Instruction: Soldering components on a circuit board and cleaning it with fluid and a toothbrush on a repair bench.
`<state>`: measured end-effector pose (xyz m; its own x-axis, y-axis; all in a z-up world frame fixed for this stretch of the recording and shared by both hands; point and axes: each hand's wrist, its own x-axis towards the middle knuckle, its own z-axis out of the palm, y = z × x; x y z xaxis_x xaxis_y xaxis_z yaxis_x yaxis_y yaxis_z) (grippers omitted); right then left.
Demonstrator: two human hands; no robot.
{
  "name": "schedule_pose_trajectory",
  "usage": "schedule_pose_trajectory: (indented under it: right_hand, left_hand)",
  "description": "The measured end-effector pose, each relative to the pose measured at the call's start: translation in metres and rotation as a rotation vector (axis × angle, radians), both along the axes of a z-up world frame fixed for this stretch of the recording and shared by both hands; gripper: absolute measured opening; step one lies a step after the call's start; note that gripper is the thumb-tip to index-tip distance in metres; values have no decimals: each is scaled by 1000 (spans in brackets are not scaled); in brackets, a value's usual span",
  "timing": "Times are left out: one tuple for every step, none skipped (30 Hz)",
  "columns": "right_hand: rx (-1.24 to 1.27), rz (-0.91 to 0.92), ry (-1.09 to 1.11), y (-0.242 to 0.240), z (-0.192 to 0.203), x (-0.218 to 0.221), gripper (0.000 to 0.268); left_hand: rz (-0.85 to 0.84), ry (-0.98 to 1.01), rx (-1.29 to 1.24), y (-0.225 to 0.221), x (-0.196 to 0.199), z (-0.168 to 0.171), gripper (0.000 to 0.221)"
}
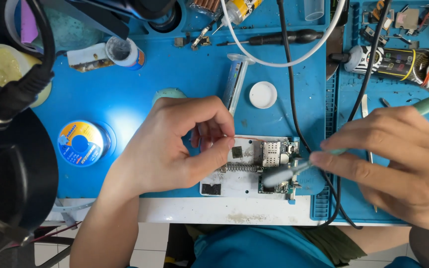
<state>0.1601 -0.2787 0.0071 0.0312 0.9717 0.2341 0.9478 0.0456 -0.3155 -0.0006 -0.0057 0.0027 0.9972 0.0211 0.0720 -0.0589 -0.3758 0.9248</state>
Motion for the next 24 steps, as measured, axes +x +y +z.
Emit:
schedule_pose_trajectory:
  right_hand:
    - [1, -1, -2, -1, 0, 1, 32]
    - [2, -15, -23, -2, 0, 2, 36]
    - [4, -29, -44, -3, 0, 2, 41]
    - [3, -26, -46, -2, -2, 1, 41]
    - [3, -8, 19, -2, -4, 0, 35]
    - [7, 11, 84, -2, -7, -1, 29]
    - [8, 16, 81, -2, -5, 1, 29]
    - [20, -14, 48, -3, -3, 3, 31]
    - [33, -43, 15, -4, -2, 4, 34]
    - [33, -40, 12, -2, -2, 2, 34]
    - [43, -10, 38, -1, -3, 0, 32]
    - [54, 20, 60, 0, -4, -1, 31]
    - [56, 24, 56, -1, -3, -1, 31]
    - [71, 1, 15, -2, -4, -1, 36]
    - [86, -21, -26, -2, -4, -1, 44]
    - [85, -16, -23, -2, -4, -3, 44]
    - [81, -14, -14, -2, -3, -5, 40]
    - [79, -12, -7, -1, -2, -5, 37]
    - [80, -8, -8, 0, -2, -6, 37]
    - [73, 1, 12, 0, -1, -6, 37]
    - [66, 10, 31, 1, -1, -7, 38]
    - [65, 13, 34, -2, -1, -5, 38]
    - [52, -9, -21, -4, -1, -2, 33]
    - [41, -33, -79, -6, -1, 1, 29]
  left_hand:
    - [-1, -2, 1, 1, 1, -1, 6]
    - [13, -36, 15, 1, 0, -2, 5]
    - [27, -71, 30, 1, 0, -2, 5]
    - [31, -73, 28, 2, 0, -3, 5]
    - [39, -74, 37, 2, -1, -4, 5]
    - [49, -75, 49, 3, -3, -4, 4]
    - [54, -78, 50, 3, -3, -5, 4]
    - [50, -98, 74, 3, -3, -5, 5]
    - [46, -118, 97, 2, -3, -6, 6]
    - [49, -120, 97, 2, -3, -7, 6]
    - [49, -128, 109, 1, -4, -7, 5]
    - [49, -139, 124, 1, -4, -8, 5]
    - [53, -143, 126, 1, -3, -8, 5]
    - [56, -145, 133, 1, -4, -9, 3]
    - [59, -146, 141, 1, -4, -10, 3]
    - [65, -143, 140, 1, -5, -12, 3]
    - [57, -150, 140, 2, -6, -14, 3]
    - [49, -159, 141, 2, -6, -15, 4]
    - [53, -159, 142, 2, -7, -15, 4]
    - [48, -158, 137, 3, -7, -15, 4]
    - [43, -157, 131, 3, -7, -15, 4]
    - [45, -154, 130, 2, -6, -14, 4]
    - [53, -154, 130, 2, -6, -14, 3]
    - [59, -156, 132, 2, -5, -13, 4]
